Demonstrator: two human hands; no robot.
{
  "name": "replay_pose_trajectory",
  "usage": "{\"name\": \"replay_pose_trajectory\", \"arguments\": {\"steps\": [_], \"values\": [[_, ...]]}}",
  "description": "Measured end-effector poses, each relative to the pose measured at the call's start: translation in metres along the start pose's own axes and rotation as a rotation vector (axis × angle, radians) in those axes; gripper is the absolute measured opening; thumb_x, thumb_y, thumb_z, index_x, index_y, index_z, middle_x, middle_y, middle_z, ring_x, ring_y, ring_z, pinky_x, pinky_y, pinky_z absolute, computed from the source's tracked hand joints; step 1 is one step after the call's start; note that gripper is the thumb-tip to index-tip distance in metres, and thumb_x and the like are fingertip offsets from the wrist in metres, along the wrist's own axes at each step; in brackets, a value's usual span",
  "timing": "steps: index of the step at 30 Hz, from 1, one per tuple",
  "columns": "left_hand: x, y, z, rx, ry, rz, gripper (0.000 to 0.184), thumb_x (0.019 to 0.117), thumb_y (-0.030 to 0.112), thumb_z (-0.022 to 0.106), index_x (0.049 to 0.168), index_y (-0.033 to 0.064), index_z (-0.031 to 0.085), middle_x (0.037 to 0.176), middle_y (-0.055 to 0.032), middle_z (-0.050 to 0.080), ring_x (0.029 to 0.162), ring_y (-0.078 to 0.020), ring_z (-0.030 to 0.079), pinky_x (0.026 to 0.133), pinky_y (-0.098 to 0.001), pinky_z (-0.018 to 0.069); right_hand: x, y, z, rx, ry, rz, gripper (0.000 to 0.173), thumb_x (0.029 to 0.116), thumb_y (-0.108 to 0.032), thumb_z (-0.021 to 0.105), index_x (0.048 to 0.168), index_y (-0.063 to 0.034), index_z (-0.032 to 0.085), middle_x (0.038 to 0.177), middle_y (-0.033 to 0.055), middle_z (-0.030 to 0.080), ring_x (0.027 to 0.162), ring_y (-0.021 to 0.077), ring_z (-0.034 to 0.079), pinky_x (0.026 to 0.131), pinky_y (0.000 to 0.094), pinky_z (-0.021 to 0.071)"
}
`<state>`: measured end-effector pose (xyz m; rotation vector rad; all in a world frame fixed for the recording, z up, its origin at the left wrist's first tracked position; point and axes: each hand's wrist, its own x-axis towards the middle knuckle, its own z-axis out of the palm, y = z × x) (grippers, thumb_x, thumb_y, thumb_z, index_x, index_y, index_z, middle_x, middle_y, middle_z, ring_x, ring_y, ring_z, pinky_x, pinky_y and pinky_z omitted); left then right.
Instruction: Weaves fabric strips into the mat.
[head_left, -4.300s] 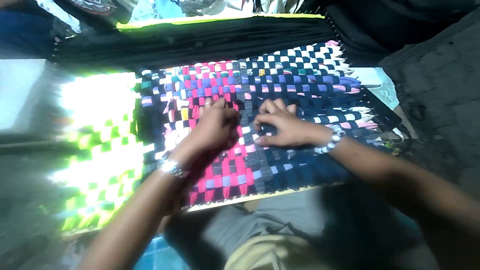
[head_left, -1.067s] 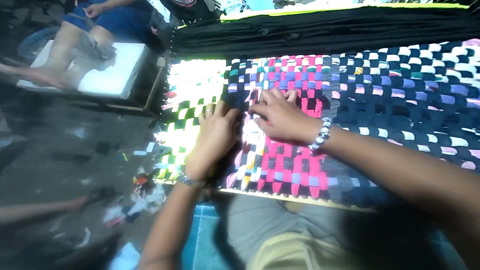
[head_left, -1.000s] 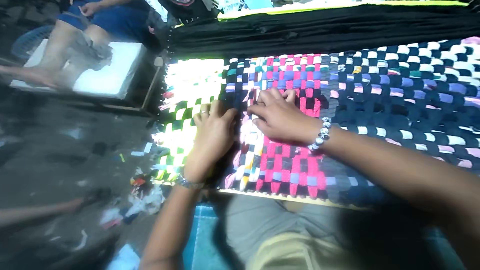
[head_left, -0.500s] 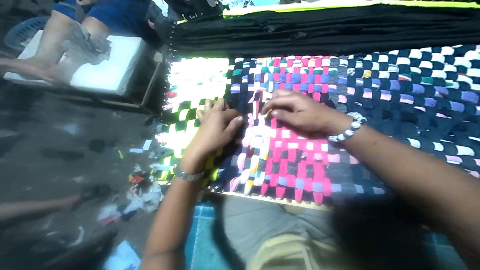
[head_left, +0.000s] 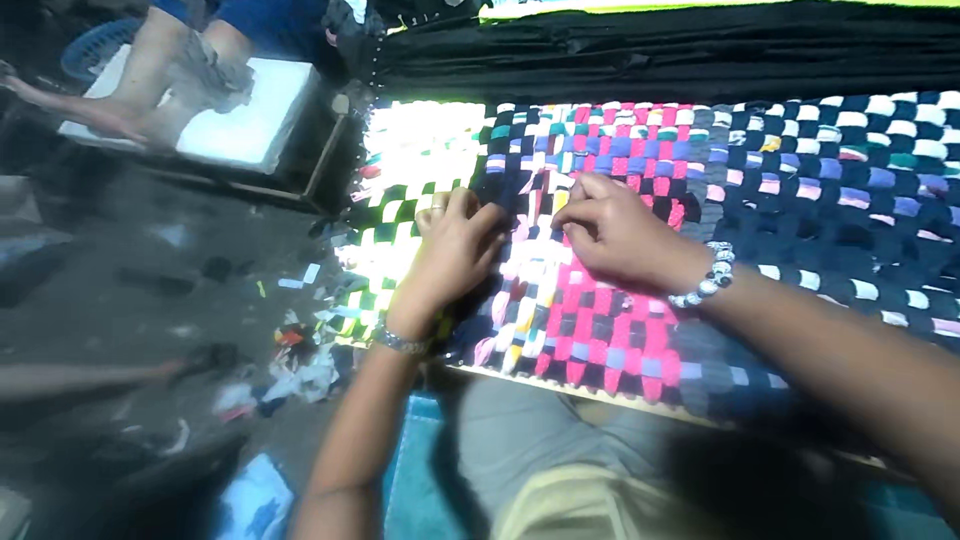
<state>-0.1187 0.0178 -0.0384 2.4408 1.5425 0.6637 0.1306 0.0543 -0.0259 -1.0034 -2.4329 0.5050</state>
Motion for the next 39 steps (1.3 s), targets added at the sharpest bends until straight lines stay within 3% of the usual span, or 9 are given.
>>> {"name": "replay_pose_trajectory", "arguments": {"steps": [11, 14, 17, 24, 26, 28, 31, 36, 39], "values": [[0.014, -0.005, -0.001, -0.093, -0.076, 0.054, 0.023, 0.1001, 0.024, 0.057, 0.098, 0.0105, 0.075, 0.098, -0.0111, 0.060, 0.110, -0.0384, 0.052, 0.091, -0.0612, 0.0339, 0.007, 0.007, -0.011, 0.070, -0.213, 0.006, 0.029, 0.0959, -0.013, 0.051, 0.096, -0.0075, 0.079, 0.088, 0.0080, 0.057, 0.096, 0.0280, 0.056, 0.090, 0.0574, 0.0342], [0.013, -0.012, -0.008, -0.211, 0.015, 0.045, 0.027, 0.1024, 0.019, 0.050, 0.099, 0.0036, 0.073, 0.101, -0.0137, 0.064, 0.111, -0.0365, 0.056, 0.096, -0.0606, 0.0380, 0.007, 0.005, -0.007, 0.064, -0.120, -0.032, 0.028, 0.0940, -0.021, 0.051, 0.094, -0.0133, 0.078, 0.093, 0.0061, 0.060, 0.099, 0.0259, 0.059, 0.090, 0.0581, 0.0351], [0.004, -0.024, -0.034, -0.337, 0.229, -0.033, 0.030, 0.1049, 0.011, 0.043, 0.109, -0.0050, 0.069, 0.108, -0.0162, 0.067, 0.107, -0.0223, 0.061, 0.096, -0.0388, 0.0469, 0.005, -0.001, 0.004, -0.095, -0.102, -0.051, 0.035, 0.0987, -0.028, 0.049, 0.119, -0.0167, 0.075, 0.105, 0.0096, 0.063, 0.107, 0.0342, 0.057, 0.091, 0.0636, 0.0336], [-0.031, -0.060, -0.062, -0.440, 0.379, -0.268, 0.026, 0.1059, 0.016, 0.047, 0.109, -0.0030, 0.065, 0.106, -0.0041, 0.065, 0.096, -0.0003, 0.060, 0.089, -0.0218, 0.0498, 0.016, -0.005, 0.008, -0.189, -0.172, -0.004, 0.036, 0.0997, -0.030, 0.046, 0.117, -0.0228, 0.077, 0.110, 0.0164, 0.055, 0.115, 0.0412, 0.050, 0.092, 0.0654, 0.0312], [-0.038, -0.058, -0.055, -0.337, 0.301, -0.269, 0.026, 0.1057, 0.014, 0.049, 0.108, -0.0040, 0.068, 0.104, -0.0099, 0.065, 0.093, -0.0078, 0.060, 0.085, -0.0263, 0.0495, 0.019, -0.003, 0.009, -0.190, -0.151, -0.004, 0.034, 0.0982, -0.033, 0.046, 0.110, -0.0223, 0.076, 0.110, 0.0147, 0.054, 0.114, 0.0397, 0.050, 0.091, 0.0638, 0.0318], [-0.040, -0.053, -0.048, -0.228, 0.195, -0.223, 0.025, 0.1040, 0.012, 0.051, 0.109, -0.0016, 0.071, 0.106, -0.0158, 0.067, 0.103, -0.0245, 0.062, 0.092, -0.0435, 0.0488, 0.018, -0.006, 0.010, -0.194, -0.105, -0.001, 0.029, 0.0974, -0.031, 0.047, 0.106, -0.0178, 0.072, 0.115, 0.0153, 0.055, 0.116, 0.0403, 0.051, 0.092, 0.0640, 0.0323], [-0.036, -0.037, -0.044, -0.096, 0.054, -0.182, 0.027, 0.0916, 0.002, 0.060, 0.115, 0.0065, 0.074, 0.111, -0.0181, 0.067, 0.114, -0.0427, 0.058, 0.093, -0.0670, 0.0408, 0.018, -0.016, 0.012, -0.204, -0.061, -0.026, 0.035, 0.0974, -0.023, 0.048, 0.125, -0.0155, 0.069, 0.121, 0.0181, 0.056, 0.119, 0.0436, 0.051, 0.092, 0.0660, 0.0330], [-0.023, -0.017, -0.037, 0.050, -0.017, -0.165, 0.035, 0.0885, 0.004, 0.071, 0.121, 0.0150, 0.073, 0.114, -0.0190, 0.066, 0.113, -0.0455, 0.058, 0.088, -0.0667, 0.0444, 0.037, -0.046, 0.020, -0.230, -0.185, 0.014, 0.035, 0.1019, -0.023, 0.051, 0.133, -0.0182, 0.067, 0.125, 0.0158, 0.054, 0.120, 0.0408, 0.050, 0.092, 0.0655, 0.0350], [-0.018, -0.009, -0.032, 0.152, -0.057, -0.193, 0.040, 0.0896, 0.008, 0.070, 0.125, 0.0251, 0.073, 0.117, -0.0215, 0.063, 0.116, -0.0490, 0.056, 0.085, -0.0673, 0.0435, 0.047, -0.054, 0.024, -0.198, -0.220, 0.142, 0.027, 0.1032, -0.020, 0.052, 0.123, -0.0092, 0.067, 0.130, 0.0144, 0.053, 0.126, 0.0388, 0.048, 0.095, 0.0651, 0.0376]]}}
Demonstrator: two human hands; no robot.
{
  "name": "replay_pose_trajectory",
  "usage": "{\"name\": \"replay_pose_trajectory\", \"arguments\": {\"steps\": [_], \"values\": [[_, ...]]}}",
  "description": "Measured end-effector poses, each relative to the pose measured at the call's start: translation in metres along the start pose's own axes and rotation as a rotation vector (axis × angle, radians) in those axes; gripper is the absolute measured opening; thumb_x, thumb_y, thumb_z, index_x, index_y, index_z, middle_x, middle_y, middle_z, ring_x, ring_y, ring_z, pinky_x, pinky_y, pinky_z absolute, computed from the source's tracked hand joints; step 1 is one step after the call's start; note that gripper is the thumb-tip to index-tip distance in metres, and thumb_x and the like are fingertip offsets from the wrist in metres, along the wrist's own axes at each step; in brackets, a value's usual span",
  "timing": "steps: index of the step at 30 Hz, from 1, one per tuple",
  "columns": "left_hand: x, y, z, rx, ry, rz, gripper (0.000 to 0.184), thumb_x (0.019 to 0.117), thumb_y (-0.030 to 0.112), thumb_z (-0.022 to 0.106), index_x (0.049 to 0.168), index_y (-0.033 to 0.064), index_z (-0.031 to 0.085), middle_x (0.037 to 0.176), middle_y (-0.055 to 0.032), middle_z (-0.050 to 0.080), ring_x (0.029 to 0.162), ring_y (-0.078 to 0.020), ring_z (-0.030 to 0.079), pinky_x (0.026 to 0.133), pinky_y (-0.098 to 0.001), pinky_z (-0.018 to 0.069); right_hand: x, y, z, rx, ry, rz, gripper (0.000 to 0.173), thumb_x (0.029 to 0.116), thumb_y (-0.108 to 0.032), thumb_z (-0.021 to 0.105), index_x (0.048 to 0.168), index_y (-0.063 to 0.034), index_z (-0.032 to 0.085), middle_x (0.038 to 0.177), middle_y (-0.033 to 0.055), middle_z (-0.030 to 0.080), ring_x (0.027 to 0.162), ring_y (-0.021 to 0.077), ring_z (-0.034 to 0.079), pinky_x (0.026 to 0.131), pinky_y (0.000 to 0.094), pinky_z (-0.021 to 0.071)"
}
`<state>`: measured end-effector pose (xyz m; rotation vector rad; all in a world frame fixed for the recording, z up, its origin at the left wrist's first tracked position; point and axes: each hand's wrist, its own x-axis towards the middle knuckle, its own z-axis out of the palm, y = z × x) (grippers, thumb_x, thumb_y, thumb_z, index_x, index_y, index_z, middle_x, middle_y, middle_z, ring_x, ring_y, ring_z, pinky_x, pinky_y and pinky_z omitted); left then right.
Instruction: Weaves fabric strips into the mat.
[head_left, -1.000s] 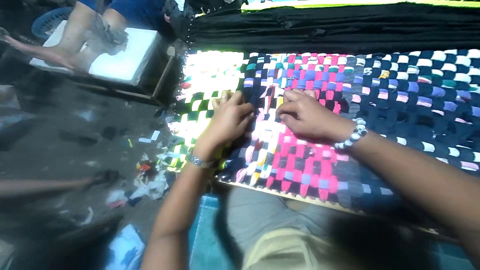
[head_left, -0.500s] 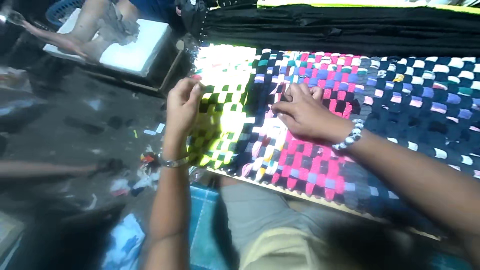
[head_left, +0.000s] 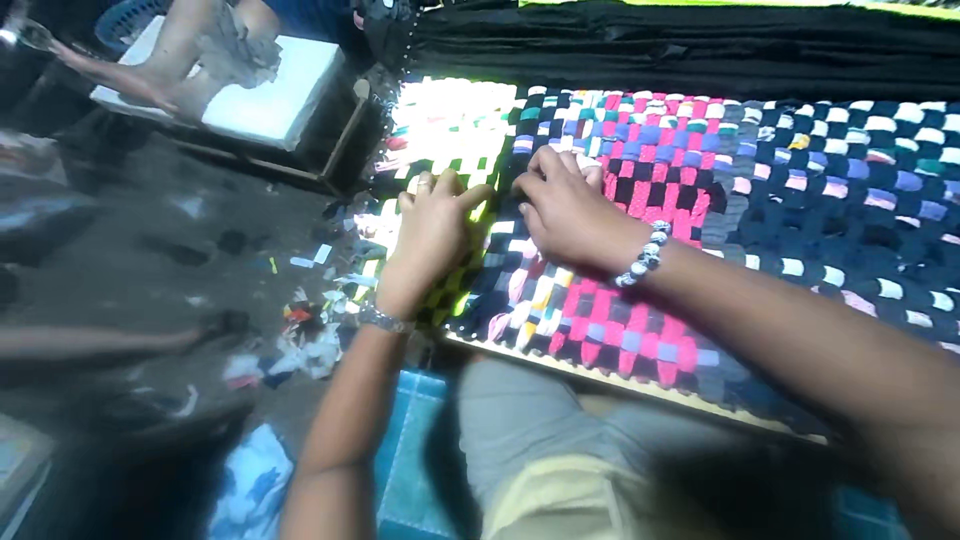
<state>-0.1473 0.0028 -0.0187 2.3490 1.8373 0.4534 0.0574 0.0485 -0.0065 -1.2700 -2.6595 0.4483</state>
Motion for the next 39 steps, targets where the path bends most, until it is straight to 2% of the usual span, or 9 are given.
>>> {"name": "replay_pose_trajectory", "arguments": {"steps": [3, 13, 17, 23, 27, 30, 32, 34, 39], "values": [[0.000, 0.003, 0.001, 0.028, -0.040, -0.027, 0.048, 0.0898, 0.004, 0.067, 0.131, 0.0295, 0.070, 0.125, -0.0228, 0.060, 0.120, -0.0499, 0.052, 0.087, -0.0674, 0.0420, -0.006, 0.009, 0.002, 0.028, 0.047, -0.036, 0.022, 0.0994, -0.018, 0.056, 0.109, -0.0049, 0.071, 0.124, 0.0161, 0.054, 0.121, 0.0383, 0.050, 0.092, 0.0615, 0.0392], [0.005, -0.001, 0.020, -0.145, 0.046, 0.054, 0.036, 0.0824, 0.003, 0.070, 0.116, 0.0152, 0.073, 0.123, -0.0171, 0.060, 0.123, -0.0457, 0.049, 0.092, -0.0673, 0.0364, 0.002, 0.031, 0.000, 0.172, -0.073, -0.097, 0.024, 0.0906, -0.016, 0.057, 0.108, -0.0100, 0.073, 0.117, 0.0142, 0.054, 0.120, 0.0356, 0.049, 0.093, 0.0630, 0.0318], [-0.002, -0.001, 0.022, -0.121, 0.094, 0.053, 0.038, 0.0848, 0.004, 0.071, 0.121, 0.0174, 0.074, 0.126, -0.0202, 0.060, 0.125, -0.0489, 0.049, 0.093, -0.0694, 0.0372, 0.002, 0.034, 0.000, 0.184, -0.061, -0.128, 0.027, 0.0888, -0.017, 0.055, 0.108, -0.0123, 0.074, 0.114, 0.0125, 0.054, 0.119, 0.0355, 0.048, 0.092, 0.0626, 0.0313], [0.009, 0.001, 0.022, -0.207, 0.013, 0.026, 0.028, 0.0824, 0.003, 0.067, 0.105, 0.0135, 0.079, 0.120, -0.0187, 0.058, 0.125, -0.0463, 0.045, 0.096, -0.0693, 0.0331, 0.003, 0.038, 0.003, 0.154, -0.062, -0.173, 0.026, 0.0865, -0.019, 0.056, 0.103, -0.0212, 0.077, 0.110, 0.0087, 0.055, 0.119, 0.0349, 0.045, 0.094, 0.0611, 0.0271], [0.009, -0.022, 0.005, -0.437, -0.001, 0.115, 0.028, 0.0867, -0.007, 0.055, 0.100, 0.0051, 0.076, 0.115, -0.0176, 0.061, 0.119, -0.0365, 0.052, 0.101, -0.0572, 0.0404, 0.004, 0.032, 0.002, 0.120, -0.058, -0.133, 0.022, 0.0895, -0.026, 0.057, 0.105, -0.0195, 0.072, 0.114, 0.0090, 0.056, 0.122, 0.0354, 0.045, 0.095, 0.0630, 0.0275], [-0.003, -0.040, -0.014, -0.504, 0.142, 0.055, 0.029, 0.0861, -0.010, 0.049, 0.104, -0.0035, 0.070, 0.118, -0.0192, 0.063, 0.114, -0.0287, 0.059, 0.096, -0.0437, 0.0498, 0.003, 0.020, -0.004, 0.117, 0.015, -0.115, 0.032, 0.0935, -0.025, 0.055, 0.122, -0.0194, 0.068, 0.119, 0.0103, 0.059, 0.122, 0.0366, 0.048, 0.095, 0.0651, 0.0293], [-0.013, -0.045, -0.021, -0.428, 0.174, -0.044, 0.032, 0.0830, -0.010, 0.048, 0.106, -0.0032, 0.069, 0.120, -0.0204, 0.063, 0.115, -0.0314, 0.058, 0.093, -0.0460, 0.0482, 0.004, 0.009, -0.002, 0.092, 0.046, -0.163, 0.037, 0.0963, -0.024, 0.055, 0.130, -0.0195, 0.068, 0.121, 0.0120, 0.060, 0.121, 0.0382, 0.050, 0.096, 0.0680, 0.0293], [-0.018, -0.049, -0.020, -0.360, 0.157, -0.097, 0.035, 0.0827, -0.012, 0.051, 0.110, -0.0023, 0.071, 0.121, -0.0231, 0.063, 0.119, -0.0383, 0.056, 0.100, -0.0552, 0.0438, 0.008, -0.006, 0.001, 0.050, 0.010, -0.180, 0.036, 0.0987, -0.026, 0.055, 0.132, -0.0194, 0.068, 0.123, 0.0130, 0.059, 0.122, 0.0394, 0.050, 0.096, 0.0699, 0.0305], [-0.022, -0.048, -0.005, -0.225, 0.078, -0.131, 0.048, 0.0830, -0.010, 0.061, 0.123, 0.0132, 0.073, 0.124, -0.0213, 0.062, 0.122, -0.0477, 0.051, 0.096, -0.0708, 0.0395, 0.018, -0.038, 0.019, 0.021, -0.053, 0.008, 0.036, 0.1010, -0.028, 0.056, 0.132, -0.0128, 0.065, 0.128, 0.0128, 0.056, 0.126, 0.0361, 0.049, 0.098, 0.0675, 0.0328]]}}
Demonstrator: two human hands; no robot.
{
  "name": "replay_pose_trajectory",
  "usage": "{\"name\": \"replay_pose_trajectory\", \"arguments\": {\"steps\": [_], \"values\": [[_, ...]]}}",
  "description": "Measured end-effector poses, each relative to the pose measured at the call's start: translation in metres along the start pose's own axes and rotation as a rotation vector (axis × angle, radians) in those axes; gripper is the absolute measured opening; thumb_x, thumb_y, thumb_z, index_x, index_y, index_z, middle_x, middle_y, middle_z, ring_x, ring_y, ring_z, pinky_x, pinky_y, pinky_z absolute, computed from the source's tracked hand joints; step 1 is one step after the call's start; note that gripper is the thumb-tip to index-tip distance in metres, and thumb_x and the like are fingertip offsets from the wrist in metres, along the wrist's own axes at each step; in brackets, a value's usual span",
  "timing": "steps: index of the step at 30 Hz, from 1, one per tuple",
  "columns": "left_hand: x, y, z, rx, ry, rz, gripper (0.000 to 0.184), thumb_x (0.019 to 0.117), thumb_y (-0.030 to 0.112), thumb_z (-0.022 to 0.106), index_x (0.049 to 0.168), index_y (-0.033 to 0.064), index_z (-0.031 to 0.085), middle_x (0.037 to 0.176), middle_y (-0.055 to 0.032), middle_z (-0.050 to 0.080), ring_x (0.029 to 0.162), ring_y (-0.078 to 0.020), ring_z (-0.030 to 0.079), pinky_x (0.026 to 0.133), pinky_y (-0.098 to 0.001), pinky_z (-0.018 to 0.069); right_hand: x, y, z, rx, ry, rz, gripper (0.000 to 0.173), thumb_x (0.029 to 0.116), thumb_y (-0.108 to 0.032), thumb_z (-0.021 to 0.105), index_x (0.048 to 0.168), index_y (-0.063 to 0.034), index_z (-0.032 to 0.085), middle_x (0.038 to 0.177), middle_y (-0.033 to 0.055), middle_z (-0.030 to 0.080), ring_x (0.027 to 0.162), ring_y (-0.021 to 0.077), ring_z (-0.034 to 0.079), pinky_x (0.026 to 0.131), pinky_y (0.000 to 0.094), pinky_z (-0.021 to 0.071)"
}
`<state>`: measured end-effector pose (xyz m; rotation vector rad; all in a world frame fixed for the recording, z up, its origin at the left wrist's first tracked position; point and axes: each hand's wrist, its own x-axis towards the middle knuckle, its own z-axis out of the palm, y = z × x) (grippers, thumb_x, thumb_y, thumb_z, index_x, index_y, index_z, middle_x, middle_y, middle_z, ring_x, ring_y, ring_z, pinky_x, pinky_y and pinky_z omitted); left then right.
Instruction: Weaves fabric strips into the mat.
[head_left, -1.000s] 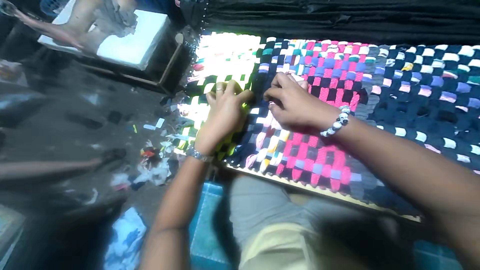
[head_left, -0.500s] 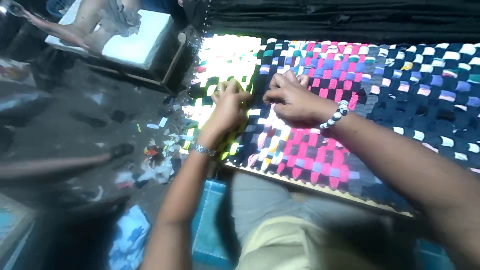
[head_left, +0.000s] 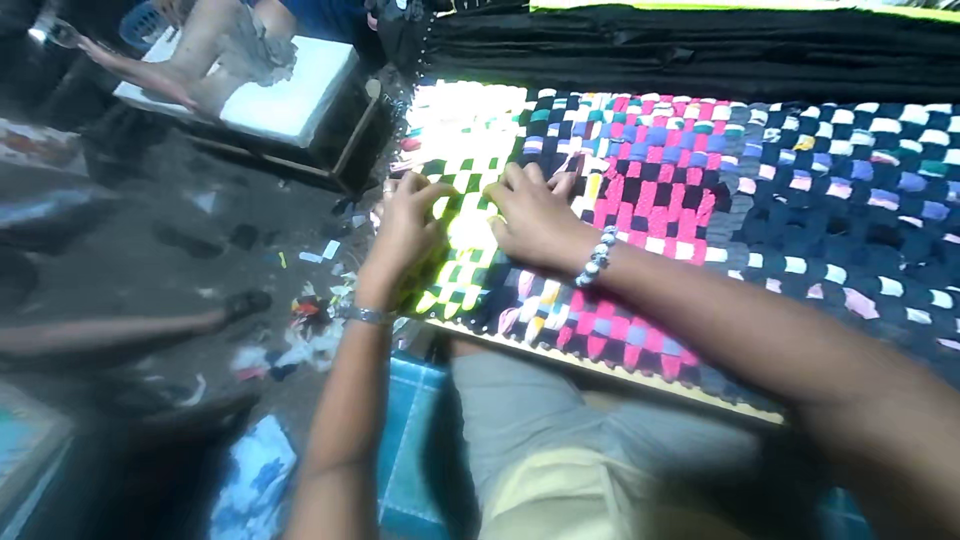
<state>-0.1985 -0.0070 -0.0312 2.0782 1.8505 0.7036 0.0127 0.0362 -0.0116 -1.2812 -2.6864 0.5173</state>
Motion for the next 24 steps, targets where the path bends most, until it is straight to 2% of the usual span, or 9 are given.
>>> {"name": "replay_pose_trajectory", "arguments": {"steps": [4, 7, 12, 14, 16, 18, 20, 21, 24], "values": [[-0.004, 0.001, 0.014, 0.071, 0.054, -0.006, 0.047, 0.0823, -0.008, 0.064, 0.123, 0.0142, 0.073, 0.124, -0.0205, 0.062, 0.123, -0.0496, 0.050, 0.089, -0.0697, 0.0414, 0.002, 0.001, 0.004, 0.003, 0.022, 0.022, 0.034, 0.0988, -0.027, 0.057, 0.129, -0.0142, 0.066, 0.128, 0.0117, 0.055, 0.127, 0.0356, 0.048, 0.097, 0.0673, 0.0331], [-0.003, 0.002, 0.017, 0.050, 0.038, -0.018, 0.042, 0.0828, -0.009, 0.063, 0.118, 0.0112, 0.075, 0.126, -0.0214, 0.061, 0.127, -0.0501, 0.047, 0.092, -0.0699, 0.0383, 0.009, 0.005, 0.004, 0.004, 0.003, 0.000, 0.029, 0.0932, -0.025, 0.057, 0.116, -0.0183, 0.073, 0.119, 0.0093, 0.056, 0.123, 0.0338, 0.047, 0.095, 0.0639, 0.0318], [0.000, -0.009, 0.022, -0.035, 0.002, 0.027, 0.021, 0.0847, -0.003, 0.059, 0.089, 0.0069, 0.077, 0.118, -0.0199, 0.058, 0.125, -0.0467, 0.044, 0.096, -0.0687, 0.0339, 0.008, 0.012, 0.005, -0.040, -0.051, -0.150, 0.026, 0.0938, -0.036, 0.055, 0.093, -0.0259, 0.079, 0.114, 0.0075, 0.056, 0.124, 0.0339, 0.045, 0.096, 0.0652, 0.0289], [-0.008, -0.022, 0.023, -0.113, 0.032, 0.106, 0.020, 0.0873, 0.001, 0.057, 0.079, 0.0063, 0.073, 0.113, -0.0178, 0.060, 0.124, -0.0423, 0.046, 0.100, -0.0645, 0.0332, 0.007, 0.014, 0.005, -0.023, -0.073, -0.186, 0.026, 0.0938, -0.036, 0.056, 0.090, -0.0253, 0.079, 0.113, 0.0058, 0.057, 0.124, 0.0328, 0.045, 0.096, 0.0658, 0.0280], [-0.014, -0.030, 0.014, -0.240, 0.095, 0.144, 0.022, 0.0889, 0.000, 0.052, 0.083, 0.0021, 0.073, 0.110, -0.0173, 0.062, 0.117, -0.0337, 0.052, 0.103, -0.0532, 0.0379, 0.008, 0.020, 0.004, 0.053, -0.051, -0.197, 0.021, 0.0923, -0.033, 0.059, 0.091, -0.0240, 0.079, 0.112, 0.0044, 0.058, 0.122, 0.0322, 0.046, 0.096, 0.0639, 0.0276], [-0.022, -0.033, 0.001, -0.322, 0.180, 0.080, 0.023, 0.0919, -0.002, 0.049, 0.098, -0.0030, 0.071, 0.113, -0.0164, 0.063, 0.110, -0.0230, 0.059, 0.097, -0.0397, 0.0484, 0.008, 0.023, 0.004, 0.161, 0.023, -0.190, 0.019, 0.0917, -0.028, 0.061, 0.097, -0.0222, 0.078, 0.110, 0.0049, 0.062, 0.119, 0.0322, 0.049, 0.096, 0.0641, 0.0289], [-0.027, -0.034, -0.007, -0.328, 0.277, 0.009, 0.026, 0.0927, -0.004, 0.047, 0.107, -0.0033, 0.069, 0.113, -0.0146, 0.063, 0.104, -0.0165, 0.060, 0.089, -0.0311, 0.0508, 0.007, 0.019, 0.001, 0.194, 0.074, -0.147, 0.022, 0.0955, -0.029, 0.059, 0.108, -0.0224, 0.076, 0.110, 0.0059, 0.062, 0.118, 0.0315, 0.051, 0.097, 0.0643, 0.0294], [-0.028, -0.034, -0.010, -0.289, 0.295, -0.018, 0.029, 0.0919, -0.004, 0.047, 0.111, -0.0020, 0.069, 0.114, -0.0155, 0.063, 0.104, -0.0185, 0.060, 0.088, -0.0323, 0.0505, 0.009, 0.016, 0.002, 0.165, 0.103, -0.143, 0.025, 0.0961, -0.030, 0.057, 0.113, -0.0226, 0.074, 0.111, 0.0069, 0.061, 0.117, 0.0323, 0.052, 0.095, 0.0645, 0.0301], [-0.023, -0.032, -0.017, -0.132, 0.181, -0.072, 0.043, 0.0893, -0.007, 0.052, 0.127, 0.0050, 0.070, 0.126, -0.0237, 0.061, 0.119, -0.0385, 0.056, 0.098, -0.0531, 0.0465, 0.016, 0.001, 0.007, 0.037, 0.120, -0.175, 0.033, 0.0987, -0.027, 0.056, 0.127, -0.0215, 0.071, 0.121, 0.0123, 0.061, 0.121, 0.0380, 0.051, 0.097, 0.0695, 0.0297]]}}
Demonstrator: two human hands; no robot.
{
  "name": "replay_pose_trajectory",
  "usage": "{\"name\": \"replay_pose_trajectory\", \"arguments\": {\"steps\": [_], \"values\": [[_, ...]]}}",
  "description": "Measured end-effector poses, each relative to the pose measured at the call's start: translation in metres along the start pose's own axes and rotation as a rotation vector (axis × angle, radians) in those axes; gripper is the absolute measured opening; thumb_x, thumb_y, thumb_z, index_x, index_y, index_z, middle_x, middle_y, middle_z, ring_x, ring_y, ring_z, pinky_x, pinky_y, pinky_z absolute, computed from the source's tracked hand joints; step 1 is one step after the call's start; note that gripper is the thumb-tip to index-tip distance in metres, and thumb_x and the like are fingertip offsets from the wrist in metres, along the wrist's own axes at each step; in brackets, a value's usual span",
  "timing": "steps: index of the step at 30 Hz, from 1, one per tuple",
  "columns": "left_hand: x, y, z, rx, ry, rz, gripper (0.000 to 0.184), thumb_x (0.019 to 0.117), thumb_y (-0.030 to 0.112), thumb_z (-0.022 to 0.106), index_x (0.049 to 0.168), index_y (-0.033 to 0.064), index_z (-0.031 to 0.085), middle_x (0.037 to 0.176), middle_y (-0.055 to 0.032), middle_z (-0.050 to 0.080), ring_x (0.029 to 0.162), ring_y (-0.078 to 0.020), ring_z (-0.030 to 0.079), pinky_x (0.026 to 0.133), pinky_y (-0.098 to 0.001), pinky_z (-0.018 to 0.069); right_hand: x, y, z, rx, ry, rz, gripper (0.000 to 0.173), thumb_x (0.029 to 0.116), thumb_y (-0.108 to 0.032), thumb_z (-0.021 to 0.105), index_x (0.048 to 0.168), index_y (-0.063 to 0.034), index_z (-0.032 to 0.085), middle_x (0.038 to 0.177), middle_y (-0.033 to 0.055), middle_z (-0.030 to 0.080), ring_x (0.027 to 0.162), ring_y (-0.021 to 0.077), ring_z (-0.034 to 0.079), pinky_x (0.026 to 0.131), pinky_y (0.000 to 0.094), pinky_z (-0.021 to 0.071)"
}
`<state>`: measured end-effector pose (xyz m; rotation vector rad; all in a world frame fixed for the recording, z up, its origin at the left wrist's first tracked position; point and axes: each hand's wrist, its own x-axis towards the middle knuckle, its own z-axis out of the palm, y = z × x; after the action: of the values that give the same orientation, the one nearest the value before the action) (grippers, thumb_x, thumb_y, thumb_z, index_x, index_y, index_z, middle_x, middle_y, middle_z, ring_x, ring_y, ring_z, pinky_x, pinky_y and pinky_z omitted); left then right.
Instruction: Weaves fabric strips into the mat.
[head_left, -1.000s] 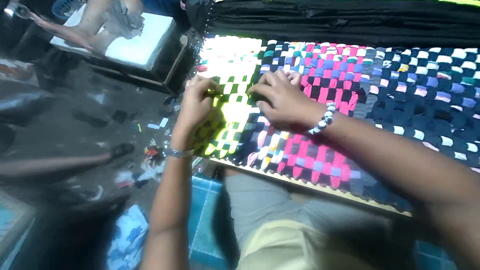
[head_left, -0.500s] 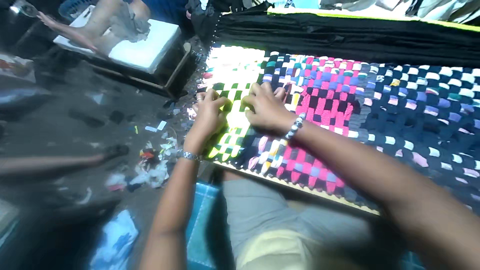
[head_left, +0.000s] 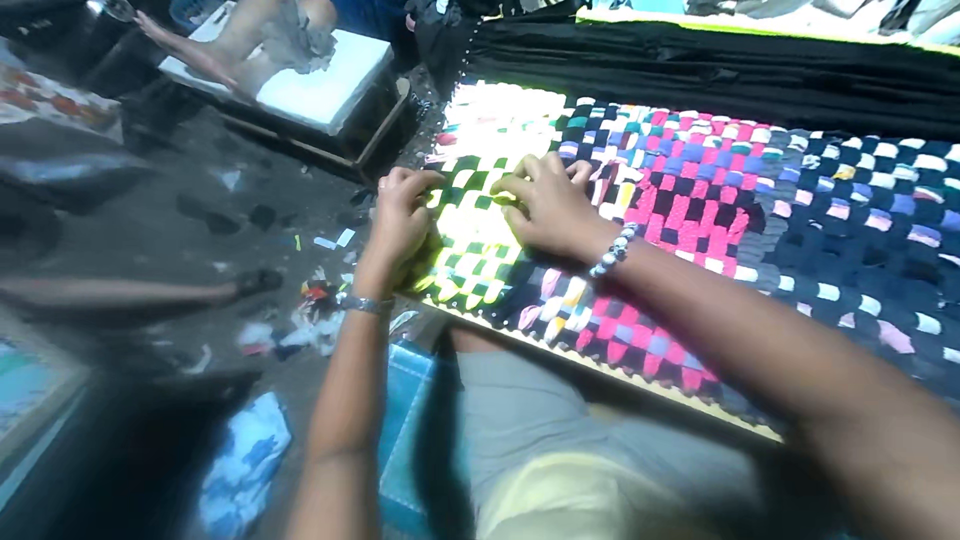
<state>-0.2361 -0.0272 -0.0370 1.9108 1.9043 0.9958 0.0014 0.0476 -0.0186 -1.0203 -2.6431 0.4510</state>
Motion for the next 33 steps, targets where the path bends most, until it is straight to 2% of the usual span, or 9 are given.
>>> {"name": "replay_pose_trajectory", "arguments": {"steps": [4, 12, 15, 19, 22, 25, 27, 30, 33], "values": [[0.011, 0.000, 0.011, 0.188, -0.103, 0.013, 0.038, 0.0928, 0.004, 0.063, 0.128, 0.0160, 0.071, 0.134, -0.0226, 0.056, 0.129, -0.0497, 0.047, 0.098, -0.0700, 0.0403, 0.012, -0.025, 0.010, -0.085, -0.115, 0.103, 0.035, 0.1004, -0.029, 0.056, 0.131, -0.0157, 0.067, 0.130, 0.0127, 0.059, 0.130, 0.0381, 0.047, 0.102, 0.0712, 0.0290], [0.008, -0.018, 0.022, 0.148, -0.067, 0.163, 0.027, 0.1038, 0.022, 0.055, 0.103, 0.0065, 0.077, 0.122, -0.0225, 0.059, 0.124, -0.0456, 0.049, 0.104, -0.0630, 0.0371, 0.015, -0.012, 0.017, -0.117, -0.114, 0.020, 0.029, 0.0943, -0.030, 0.055, 0.113, -0.0192, 0.075, 0.115, 0.0080, 0.060, 0.121, 0.0345, 0.049, 0.097, 0.0651, 0.0299], [0.009, -0.022, 0.012, -0.073, -0.026, 0.051, 0.034, 0.1046, 0.017, 0.049, 0.090, -0.0027, 0.073, 0.115, -0.0210, 0.060, 0.115, -0.0327, 0.053, 0.103, -0.0501, 0.0398, 0.016, -0.004, 0.012, -0.014, -0.137, -0.021, 0.030, 0.0938, -0.029, 0.056, 0.116, -0.0214, 0.075, 0.113, 0.0076, 0.061, 0.120, 0.0347, 0.049, 0.096, 0.0657, 0.0301], [0.001, -0.022, 0.012, -0.313, 0.264, -0.026, 0.030, 0.1049, 0.014, 0.044, 0.097, -0.0032, 0.068, 0.106, -0.0084, 0.059, 0.100, -0.0093, 0.055, 0.090, -0.0253, 0.0454, 0.013, 0.014, -0.009, 0.325, -0.154, -0.094, 0.030, 0.0994, -0.021, 0.061, 0.124, -0.0112, 0.073, 0.113, 0.0147, 0.063, 0.115, 0.0348, 0.054, 0.098, 0.0654, 0.0330], [0.003, -0.007, 0.010, -0.223, 0.256, 0.087, 0.028, 0.1021, 0.006, 0.045, 0.111, -0.0041, 0.070, 0.114, -0.0170, 0.066, 0.111, -0.0228, 0.057, 0.099, -0.0374, 0.0432, 0.001, 0.025, -0.020, 0.311, -0.073, -0.079, 0.031, 0.0990, -0.013, 0.057, 0.126, -0.0037, 0.070, 0.115, 0.0177, 0.064, 0.109, 0.0329, 0.062, 0.096, 0.0558, 0.0480], [0.016, 0.009, 0.007, -0.004, 0.057, 0.129, 0.035, 0.0969, -0.002, 0.050, 0.128, -0.0003, 0.067, 0.125, -0.0205, 0.068, 0.122, -0.0350, 0.060, 0.106, -0.0520, 0.0441, -0.008, 0.032, -0.028, 0.186, 0.000, -0.100, 0.029, 0.0980, -0.011, 0.056, 0.121, -0.0010, 0.072, 0.118, 0.0202, 0.064, 0.115, 0.0372, 0.059, 0.099, 0.0528, 0.0479], [0.025, 0.018, 0.011, 0.128, -0.046, 0.087, 0.041, 0.0977, -0.003, 0.053, 0.136, 0.0082, 0.065, 0.133, -0.0146, 0.066, 0.131, -0.0375, 0.056, 0.105, -0.0634, 0.0414, -0.005, 0.032, -0.029, 0.131, 0.015, -0.048, 0.031, 0.0988, -0.012, 0.055, 0.124, -0.0017, 0.070, 0.124, 0.0206, 0.063, 0.121, 0.0391, 0.057, 0.103, 0.0540, 0.0465], [0.028, 0.027, 0.020, 0.284, -0.080, 0.083, 0.043, 0.0947, -0.005, 0.055, 0.129, 0.0154, 0.070, 0.136, -0.0079, 0.067, 0.137, -0.0401, 0.050, 0.099, -0.0731, 0.0352, 0.007, 0.021, -0.024, 0.057, -0.064, 0.105, 0.034, 0.1001, -0.014, 0.057, 0.131, -0.0051, 0.066, 0.133, 0.0195, 0.060, 0.131, 0.0409, 0.051, 0.102, 0.0627, 0.0419], [0.029, 0.030, 0.027, 0.350, -0.119, 0.090, 0.043, 0.0956, 0.001, 0.058, 0.132, 0.0212, 0.070, 0.138, -0.0129, 0.062, 0.136, -0.0461, 0.046, 0.095, -0.0743, 0.0349, 0.015, 0.010, -0.016, -0.005, -0.087, 0.183, 0.040, 0.0968, -0.012, 0.056, 0.136, -0.0106, 0.064, 0.135, 0.0191, 0.056, 0.130, 0.0412, 0.049, 0.095, 0.0639, 0.0398]]}}
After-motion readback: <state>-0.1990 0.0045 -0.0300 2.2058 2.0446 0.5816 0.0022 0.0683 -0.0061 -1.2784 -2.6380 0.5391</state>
